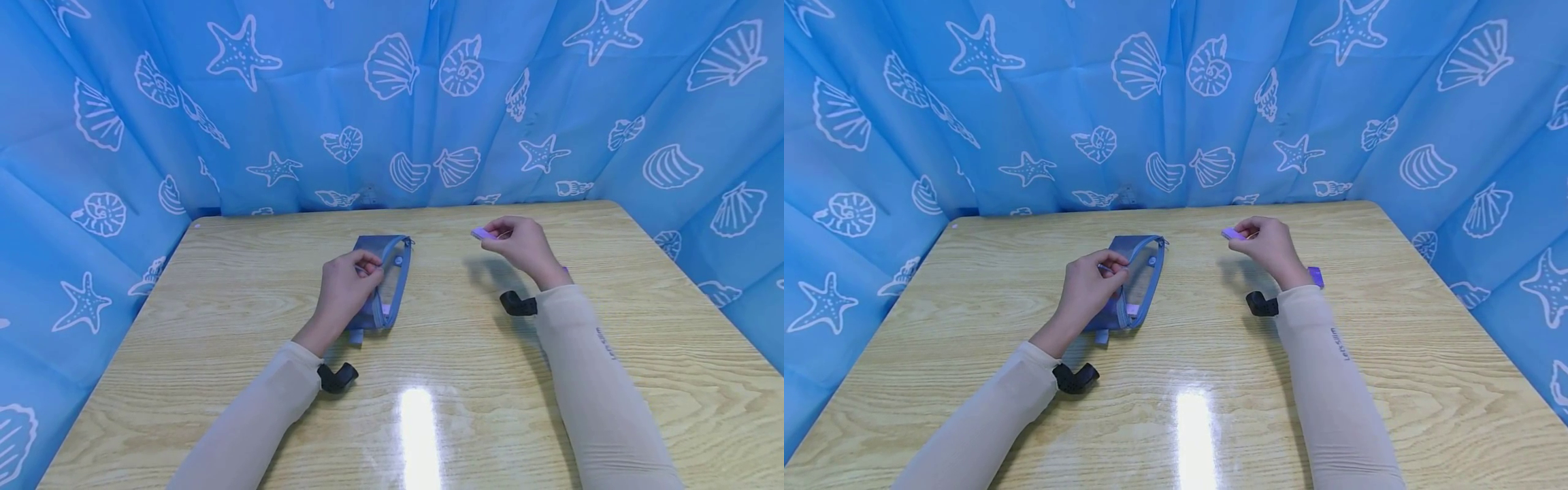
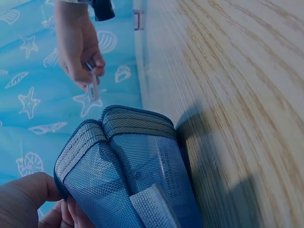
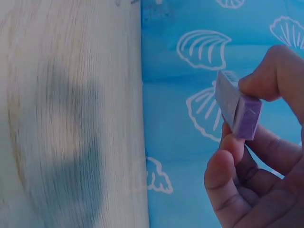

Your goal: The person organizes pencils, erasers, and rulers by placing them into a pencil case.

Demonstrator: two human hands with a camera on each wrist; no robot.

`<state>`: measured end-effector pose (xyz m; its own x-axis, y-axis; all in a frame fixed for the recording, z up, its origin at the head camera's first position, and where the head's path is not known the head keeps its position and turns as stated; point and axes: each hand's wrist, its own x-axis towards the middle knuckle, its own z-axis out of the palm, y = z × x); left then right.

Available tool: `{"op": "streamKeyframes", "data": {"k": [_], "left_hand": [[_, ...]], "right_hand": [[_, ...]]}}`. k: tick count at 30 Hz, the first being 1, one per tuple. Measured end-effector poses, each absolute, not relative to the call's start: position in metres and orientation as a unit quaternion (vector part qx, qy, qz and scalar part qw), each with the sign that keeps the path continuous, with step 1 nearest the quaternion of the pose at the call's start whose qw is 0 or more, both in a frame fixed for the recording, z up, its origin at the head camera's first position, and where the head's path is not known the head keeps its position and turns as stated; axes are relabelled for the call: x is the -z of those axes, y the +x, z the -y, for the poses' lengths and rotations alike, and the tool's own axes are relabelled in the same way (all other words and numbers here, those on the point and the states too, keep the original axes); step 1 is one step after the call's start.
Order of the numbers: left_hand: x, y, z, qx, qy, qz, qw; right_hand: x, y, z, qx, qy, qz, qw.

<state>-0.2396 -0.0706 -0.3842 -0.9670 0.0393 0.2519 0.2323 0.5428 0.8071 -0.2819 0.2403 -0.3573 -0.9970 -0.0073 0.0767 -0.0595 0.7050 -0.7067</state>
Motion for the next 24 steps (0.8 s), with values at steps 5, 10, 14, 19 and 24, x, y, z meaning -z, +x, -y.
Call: {"op": "streamKeyframes", "data": {"k": [5, 10, 14, 19, 24], "left_hand": [[0.384, -0.239, 0.07, 0.473, -0.077, 0.872, 0.102], [0.384, -0.24, 0.07, 0.471, -0.077, 0.872, 0.105], [0.384, -0.24, 0.07, 0.47, -0.076, 0.873, 0.106], [0.384, -0.24, 0.07, 0.465, -0.075, 0.875, 0.107], [0.384, -0.239, 0.07, 0.466, -0.076, 0.875, 0.107]], "right_hand": [[0.36, -0.283, -0.23, -0.39, 0.048, 0.92, 0.014], [0.365, -0.285, -0.217, -0.395, 0.064, 0.916, -0.005], [0.368, -0.285, -0.206, -0.395, 0.075, 0.915, -0.013], [0.373, -0.283, -0.194, -0.388, 0.092, 0.917, -0.023], [0.379, -0.282, -0.18, -0.381, 0.109, 0.918, -0.033]]}}
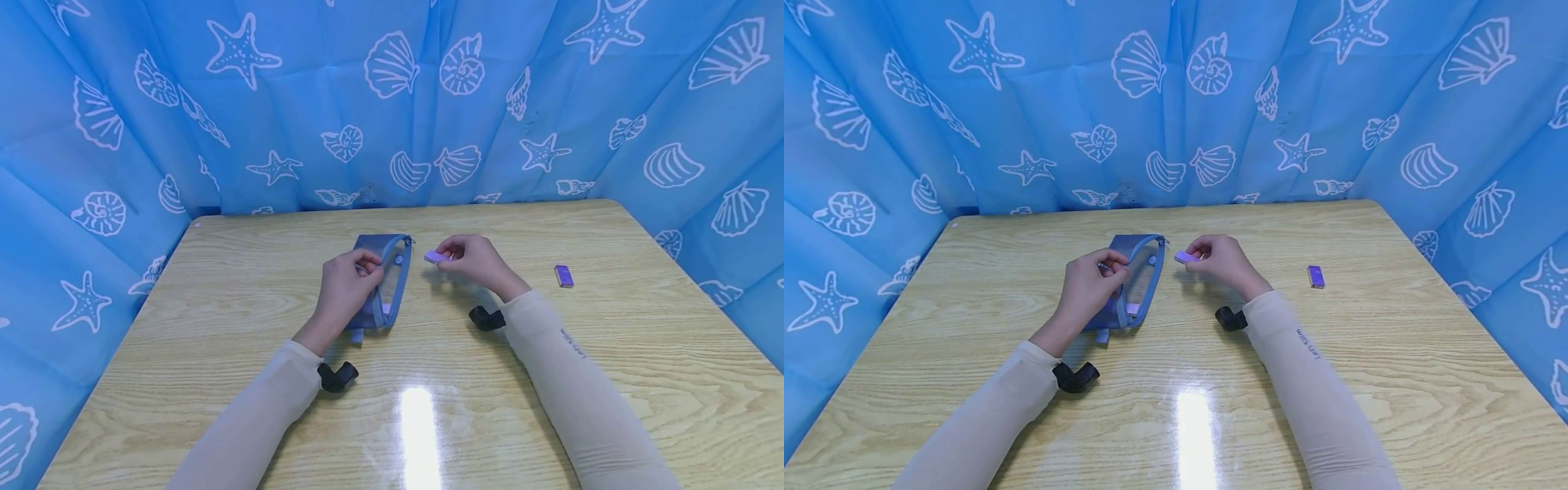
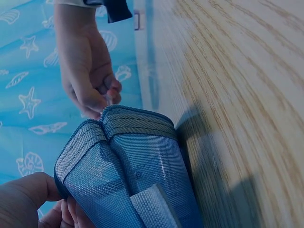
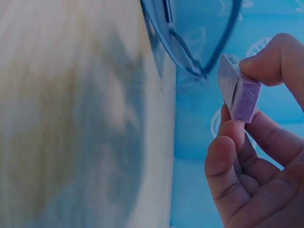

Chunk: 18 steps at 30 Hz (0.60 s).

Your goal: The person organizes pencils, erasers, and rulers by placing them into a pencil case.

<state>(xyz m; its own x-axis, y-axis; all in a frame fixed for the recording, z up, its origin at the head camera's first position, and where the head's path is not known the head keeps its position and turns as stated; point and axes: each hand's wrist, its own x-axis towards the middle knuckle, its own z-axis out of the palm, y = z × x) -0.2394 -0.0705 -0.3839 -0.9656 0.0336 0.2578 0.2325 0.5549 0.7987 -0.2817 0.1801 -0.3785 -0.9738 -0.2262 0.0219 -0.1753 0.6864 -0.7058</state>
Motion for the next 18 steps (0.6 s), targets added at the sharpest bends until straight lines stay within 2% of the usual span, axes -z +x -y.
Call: {"op": "streamKeyframes", "data": {"k": [18], "left_hand": [[0.384, -0.241, 0.071, 0.464, -0.084, 0.875, 0.108]], "right_hand": [[0.395, -0.275, -0.141, 0.391, -0.189, -0.897, 0.081]]}}
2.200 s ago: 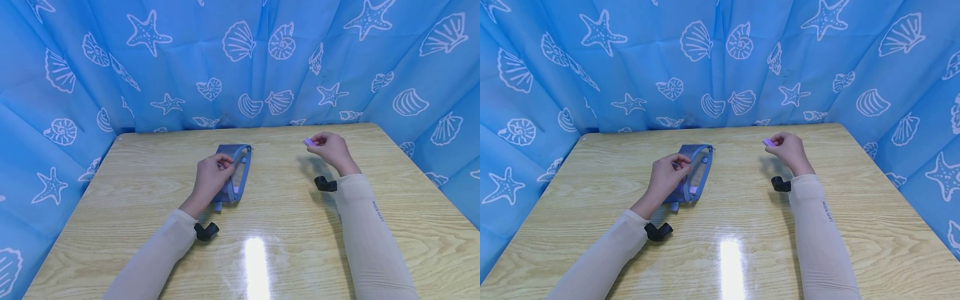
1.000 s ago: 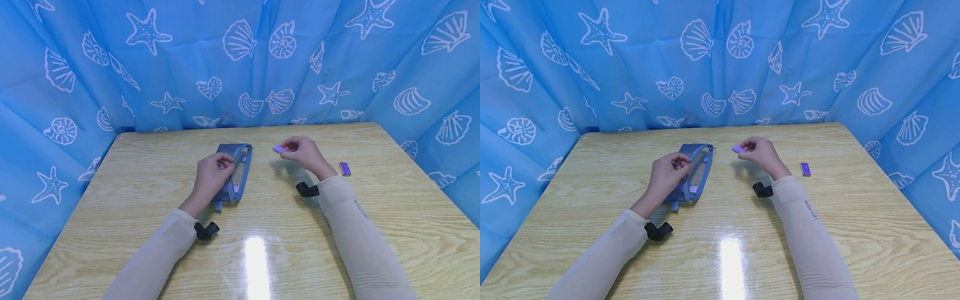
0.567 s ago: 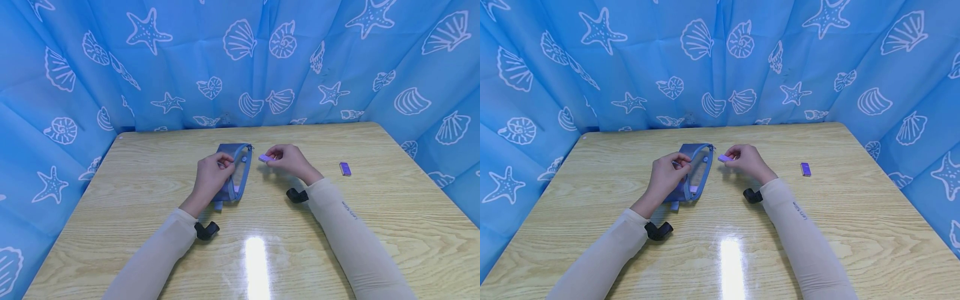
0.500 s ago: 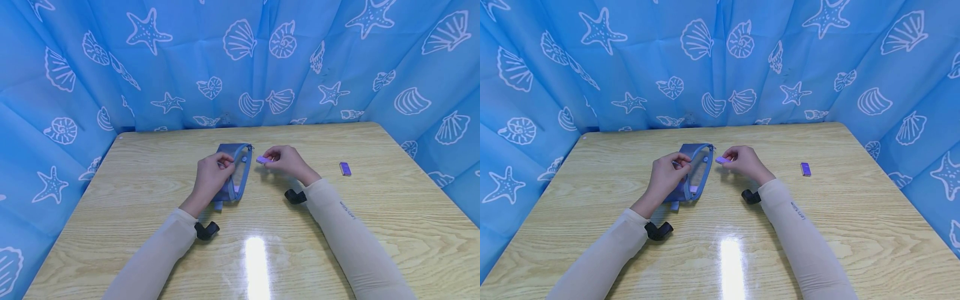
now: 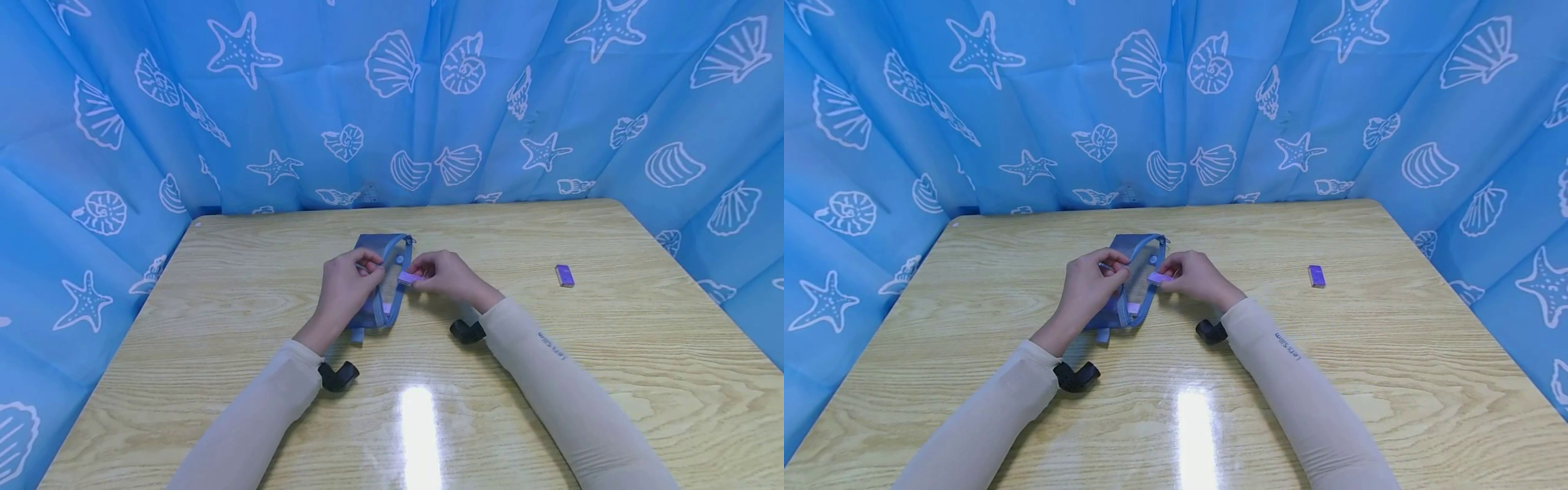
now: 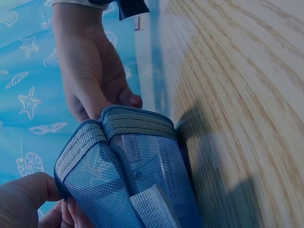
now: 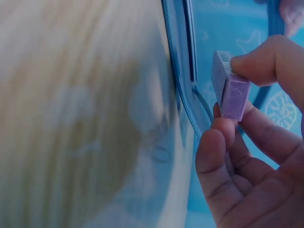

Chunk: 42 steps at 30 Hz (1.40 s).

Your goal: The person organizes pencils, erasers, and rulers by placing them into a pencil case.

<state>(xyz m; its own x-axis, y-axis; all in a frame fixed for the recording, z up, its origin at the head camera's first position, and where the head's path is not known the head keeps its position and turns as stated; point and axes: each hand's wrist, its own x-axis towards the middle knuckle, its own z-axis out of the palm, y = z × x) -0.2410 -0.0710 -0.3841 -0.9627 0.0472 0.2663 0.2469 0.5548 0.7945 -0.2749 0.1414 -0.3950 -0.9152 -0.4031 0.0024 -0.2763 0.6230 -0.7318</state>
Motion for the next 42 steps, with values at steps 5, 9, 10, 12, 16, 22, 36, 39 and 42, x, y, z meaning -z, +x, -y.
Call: {"op": "streamKeyframes", "data": {"k": [5, 9, 10, 12, 16, 22, 36, 39, 42], "left_hand": [[0.384, -0.242, 0.071, 0.464, -0.086, 0.875, 0.109], [0.385, -0.242, 0.072, 0.463, -0.088, 0.875, 0.112], [0.385, -0.242, 0.072, 0.463, -0.089, 0.875, 0.113], [0.385, -0.241, 0.072, 0.463, -0.09, 0.875, 0.113], [0.384, -0.241, 0.072, 0.462, -0.09, 0.876, 0.111], [0.384, -0.24, 0.071, 0.463, -0.086, 0.876, 0.105], [0.383, -0.24, 0.071, 0.457, -0.083, 0.879, 0.107], [0.383, -0.24, 0.07, 0.456, -0.083, 0.88, 0.106], [0.383, -0.24, 0.071, 0.457, -0.084, 0.879, 0.105]], "right_hand": [[0.4, -0.273, -0.132, 0.385, -0.209, -0.894, 0.095], [0.401, -0.271, -0.126, 0.382, -0.217, -0.892, 0.103], [0.401, -0.271, -0.124, 0.38, -0.219, -0.893, 0.103], [0.402, -0.27, -0.121, 0.381, -0.222, -0.891, 0.106], [0.402, -0.27, -0.115, 0.383, -0.224, -0.889, 0.112], [0.406, -0.271, -0.111, 0.379, -0.225, -0.888, 0.129], [0.407, -0.269, -0.107, 0.37, -0.237, -0.891, 0.115], [0.408, -0.268, -0.107, 0.369, -0.238, -0.891, 0.116], [0.407, -0.268, -0.107, 0.368, -0.238, -0.891, 0.116]]}}
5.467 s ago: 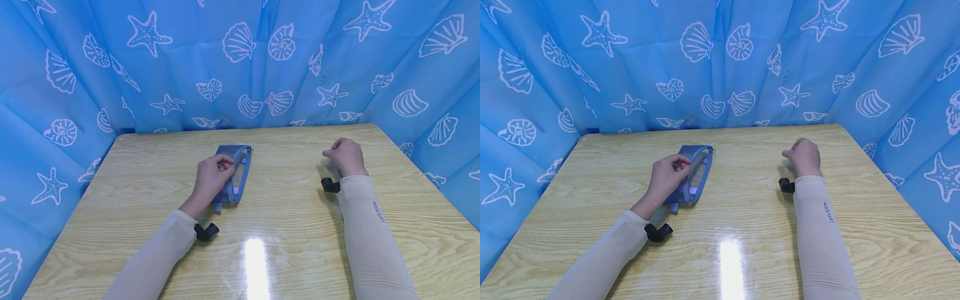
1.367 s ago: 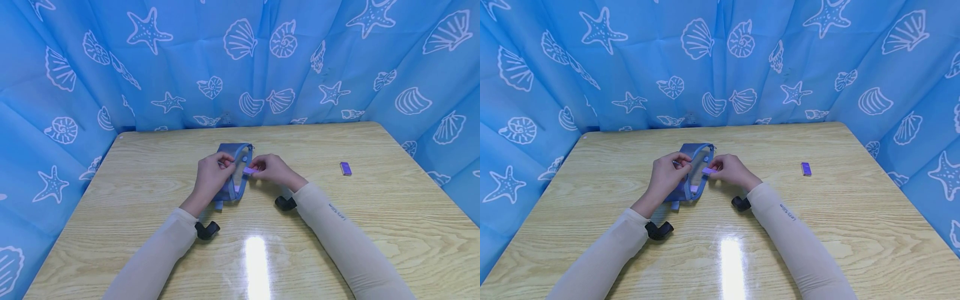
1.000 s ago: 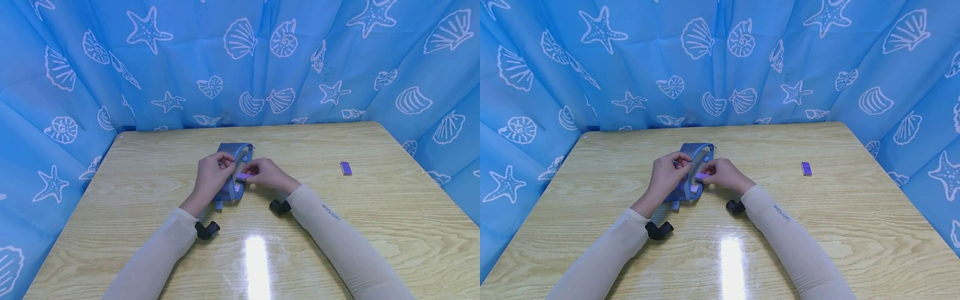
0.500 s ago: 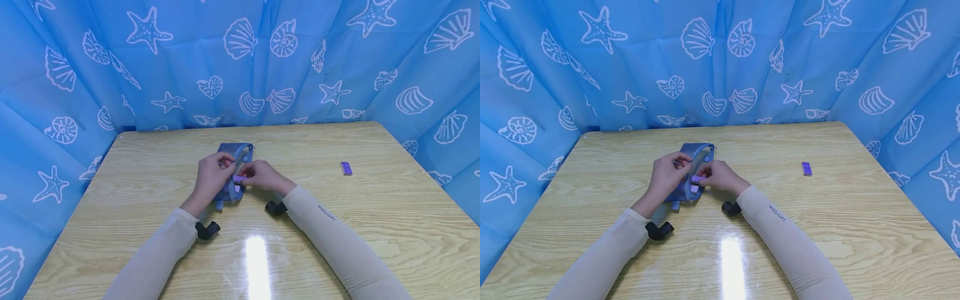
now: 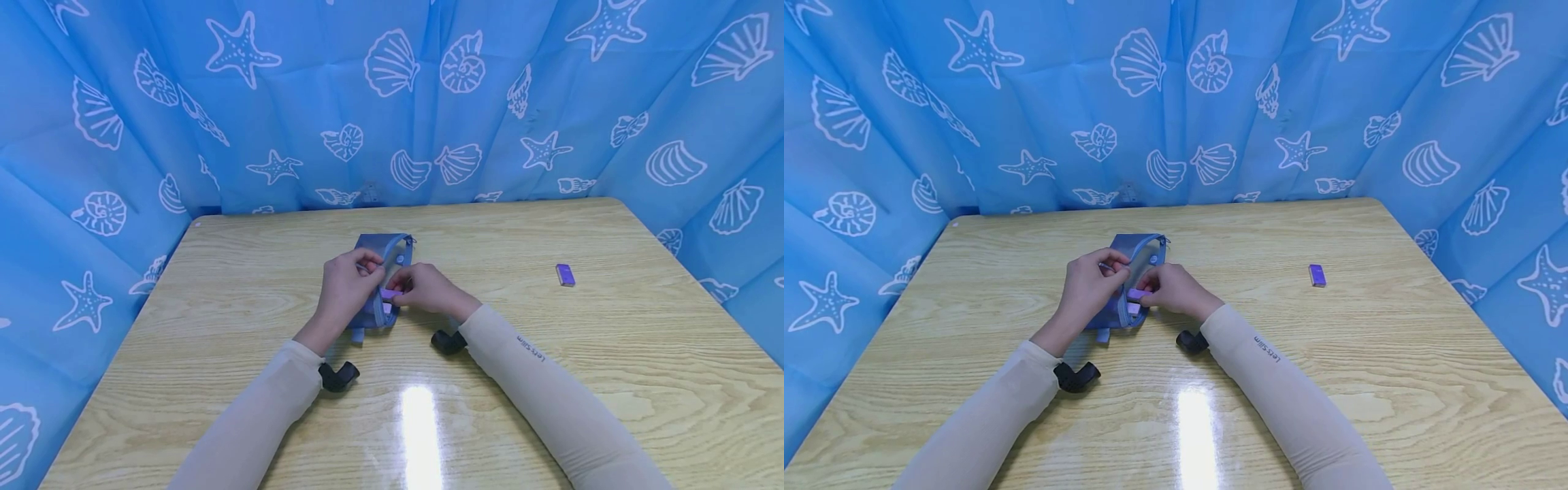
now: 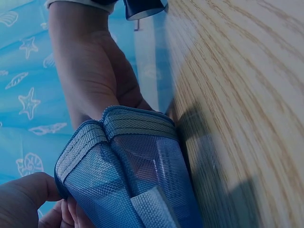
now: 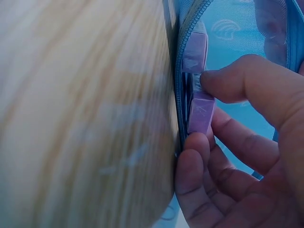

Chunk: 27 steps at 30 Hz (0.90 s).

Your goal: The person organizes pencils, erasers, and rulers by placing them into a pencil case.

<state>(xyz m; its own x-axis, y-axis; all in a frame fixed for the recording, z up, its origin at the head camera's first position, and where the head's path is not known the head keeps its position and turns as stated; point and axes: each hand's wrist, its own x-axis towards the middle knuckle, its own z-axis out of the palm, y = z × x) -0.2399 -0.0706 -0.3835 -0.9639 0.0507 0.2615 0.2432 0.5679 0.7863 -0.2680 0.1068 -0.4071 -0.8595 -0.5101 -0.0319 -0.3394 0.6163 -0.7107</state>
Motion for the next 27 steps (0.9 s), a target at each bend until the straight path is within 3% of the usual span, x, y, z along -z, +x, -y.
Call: {"op": "streamKeyframes", "data": {"k": [27], "left_hand": [[0.3832, -0.2394, 0.0714, 0.459, -0.087, 0.878, 0.106]], "right_hand": [[0.4032, -0.2647, -0.1066, 0.367, -0.234, -0.892, 0.125]]}}
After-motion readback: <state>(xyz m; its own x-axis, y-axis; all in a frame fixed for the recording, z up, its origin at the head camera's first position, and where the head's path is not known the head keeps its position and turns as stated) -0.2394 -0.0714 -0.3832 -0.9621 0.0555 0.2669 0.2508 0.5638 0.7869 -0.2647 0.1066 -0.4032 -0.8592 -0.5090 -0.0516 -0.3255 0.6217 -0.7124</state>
